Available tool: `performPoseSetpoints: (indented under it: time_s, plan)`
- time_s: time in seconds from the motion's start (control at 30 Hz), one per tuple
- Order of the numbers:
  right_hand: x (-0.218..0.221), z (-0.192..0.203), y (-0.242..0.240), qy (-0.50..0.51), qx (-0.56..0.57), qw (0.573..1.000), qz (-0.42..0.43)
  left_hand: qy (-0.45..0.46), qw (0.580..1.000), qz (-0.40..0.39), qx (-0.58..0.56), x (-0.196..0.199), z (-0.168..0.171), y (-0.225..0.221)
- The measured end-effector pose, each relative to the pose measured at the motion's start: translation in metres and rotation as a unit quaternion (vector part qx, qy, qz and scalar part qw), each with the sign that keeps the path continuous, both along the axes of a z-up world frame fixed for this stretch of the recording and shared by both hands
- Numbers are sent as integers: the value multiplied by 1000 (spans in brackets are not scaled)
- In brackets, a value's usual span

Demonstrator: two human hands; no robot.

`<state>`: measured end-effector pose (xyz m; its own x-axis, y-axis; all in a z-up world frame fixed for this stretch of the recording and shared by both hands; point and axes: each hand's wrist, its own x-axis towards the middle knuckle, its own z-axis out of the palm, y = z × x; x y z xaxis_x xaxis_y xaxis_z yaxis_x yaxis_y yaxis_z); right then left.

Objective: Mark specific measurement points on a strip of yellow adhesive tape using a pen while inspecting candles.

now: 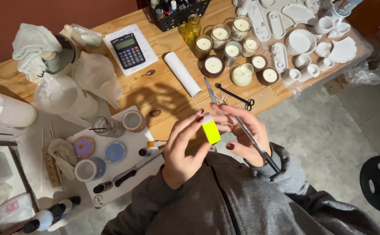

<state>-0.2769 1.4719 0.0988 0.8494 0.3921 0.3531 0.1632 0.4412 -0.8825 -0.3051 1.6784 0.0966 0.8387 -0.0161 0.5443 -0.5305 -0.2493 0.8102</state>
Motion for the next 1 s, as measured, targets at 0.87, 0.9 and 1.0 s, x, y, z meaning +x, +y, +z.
performPoseSetpoints:
  time_s: [0.87, 0.9, 1.0]
  plan:
    - [-8, -8, -2, 122, -5, 992, 34, -199, 974, 2, 106, 5, 2, 8]
    - [-7, -10, -4, 122, -5, 992, 34, -199, 974, 1, 106, 5, 2, 9]
    - [-5, -14, -7, 125, 10, 991, 54, -202, 974, -9, 107, 5, 1, 9]
